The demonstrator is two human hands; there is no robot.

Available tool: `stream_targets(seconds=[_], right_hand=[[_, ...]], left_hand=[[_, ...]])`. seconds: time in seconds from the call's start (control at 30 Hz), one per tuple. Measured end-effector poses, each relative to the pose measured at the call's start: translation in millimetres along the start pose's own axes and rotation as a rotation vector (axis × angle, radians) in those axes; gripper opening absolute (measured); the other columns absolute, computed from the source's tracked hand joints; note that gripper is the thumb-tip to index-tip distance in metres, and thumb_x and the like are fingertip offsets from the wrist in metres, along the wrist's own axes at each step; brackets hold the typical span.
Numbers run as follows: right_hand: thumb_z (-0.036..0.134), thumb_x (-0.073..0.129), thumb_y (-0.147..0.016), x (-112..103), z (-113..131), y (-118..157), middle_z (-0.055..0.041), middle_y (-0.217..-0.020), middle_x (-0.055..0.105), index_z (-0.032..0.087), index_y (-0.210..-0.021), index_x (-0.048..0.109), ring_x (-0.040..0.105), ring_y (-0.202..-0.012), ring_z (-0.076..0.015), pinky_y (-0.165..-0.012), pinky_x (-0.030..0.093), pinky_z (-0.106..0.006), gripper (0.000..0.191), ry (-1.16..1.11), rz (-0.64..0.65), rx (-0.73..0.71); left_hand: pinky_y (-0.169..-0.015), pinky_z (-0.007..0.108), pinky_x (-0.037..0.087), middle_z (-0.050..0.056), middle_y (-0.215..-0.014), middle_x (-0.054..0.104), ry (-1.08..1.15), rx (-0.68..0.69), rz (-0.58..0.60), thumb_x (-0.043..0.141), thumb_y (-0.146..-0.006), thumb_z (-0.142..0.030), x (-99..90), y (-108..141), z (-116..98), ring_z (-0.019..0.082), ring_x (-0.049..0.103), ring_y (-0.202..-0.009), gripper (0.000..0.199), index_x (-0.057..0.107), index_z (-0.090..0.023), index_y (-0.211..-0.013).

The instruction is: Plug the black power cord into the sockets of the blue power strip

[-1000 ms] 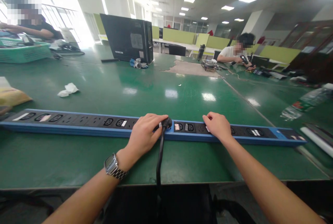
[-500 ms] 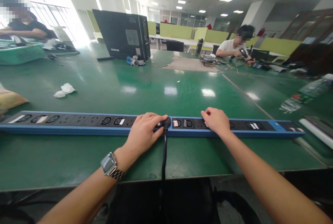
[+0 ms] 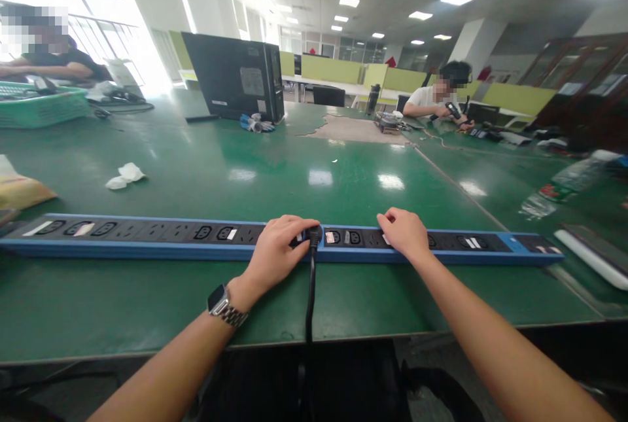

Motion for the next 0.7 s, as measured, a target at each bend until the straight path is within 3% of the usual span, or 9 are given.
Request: stream_targets(seconds=[0.1, 0.17, 0.27, 0.37, 0.47, 0.57, 0.7], right_hand=[[0.047, 0.047, -0.084, -5.3, -1.1, -0.1, -0.0052, -0.077, 0.071, 0.021, -0.071, 0.065, 0.061, -0.073, -0.0182, -0.062, 0.037, -0.026, 0.034, -0.07, -0.056, -0.007], [0.048, 0.043, -0.088, -14.3, 2.3, 2.6, -0.0055, -0.079, 0.071, 0.019, -0.075, 0.065, 0.062, -0.075, -0.0175, -0.066, 0.04, -0.026, 0.038, -0.113, -0.106, -0.02], [0.053, 0.033, -0.092, -28.6, 18.5, 13.2, -0.0044, -0.071, 0.067, 0.017, -0.083, 0.064, 0.061, -0.066, -0.0149, -0.064, 0.043, -0.024, 0.049, -0.287, -0.065, -0.076], [0.059, 0.036, -0.091, -32.9, 43.7, 30.3, 0.0002, -0.058, 0.061, 0.017, -0.095, 0.065, 0.055, -0.05, -0.0133, -0.054, 0.041, -0.024, 0.051, -0.469, 0.187, -0.173], [0.048, 0.054, -0.084, -36.4, 50.2, 40.4, 0.0014, -0.057, 0.062, 0.019, -0.096, 0.067, 0.054, -0.047, -0.0128, -0.051, 0.037, -0.024, 0.034, -0.292, 0.284, -0.211], [0.04, 0.055, -0.082, -34.3, 36.8, 36.3, 0.0, -0.058, 0.064, 0.018, -0.091, 0.068, 0.055, -0.048, -0.013, -0.051, 0.036, -0.024, 0.028, -0.137, 0.314, -0.159], [0.042, 0.056, -0.082, -33.6, 32.7, 24.8, -0.0025, -0.066, 0.069, 0.018, -0.09, 0.072, 0.059, -0.056, -0.015, -0.054, 0.037, -0.025, 0.031, -0.034, 0.33, -0.175]], left_hand=[[-0.087, 0.035, 0.051, 0.005, -0.109, 0.071, 0.106, -0.034, -0.199, 0.06, -0.084, -0.016, -15.0, -9.6, -6.5, 0.019, 0.066, -0.097, 0.033, 0.061, -0.021, -0.116], [-0.088, 0.035, 0.051, 0.004, -0.11, 0.071, 0.159, -0.018, -0.238, 0.062, -0.082, -0.015, -13.0, -19.1, -18.4, 0.018, 0.066, -0.098, 0.041, 0.055, -0.02, -0.122], [-0.093, 0.038, 0.048, 0.003, -0.108, 0.072, 0.174, 0.029, -0.11, 0.066, -0.079, -0.013, 13.9, -33.6, -42.3, 0.02, 0.065, -0.102, 0.056, 0.048, -0.022, -0.131], [-0.093, 0.039, 0.047, 0.003, -0.109, 0.072, 0.139, 0.04, 0.016, 0.069, -0.078, -0.016, 47.7, -40.9, -59.4, 0.022, 0.064, -0.105, 0.061, 0.047, -0.025, -0.134], [-0.09, 0.039, 0.047, 0.003, -0.108, 0.072, 0.067, 0.0, 0.107, 0.072, -0.081, -0.027, 70.8, -42.0, -62.7, 0.023, 0.064, -0.103, 0.065, 0.042, -0.024, -0.139], [-0.093, 0.042, 0.043, 0.007, -0.114, 0.069, -0.094, 0.005, 0.17, 0.074, -0.08, -0.044, 76.0, -37.3, -58.0, 0.027, 0.06, -0.109, 0.069, 0.044, -0.023, -0.138], [-0.098, 0.047, 0.038, 0.011, -0.125, 0.064, -0.261, 0.005, 0.2, 0.075, -0.073, -0.057, 66.6, -26.2, -43.3, 0.032, 0.053, -0.117, 0.073, 0.05, -0.022, -0.132]])
Point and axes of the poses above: each hand's wrist, its own y-axis away from the middle knuckle, its own x-axis out of the palm, z = x × y, the point moved 7 cm from there along -y, towards the middle knuckle
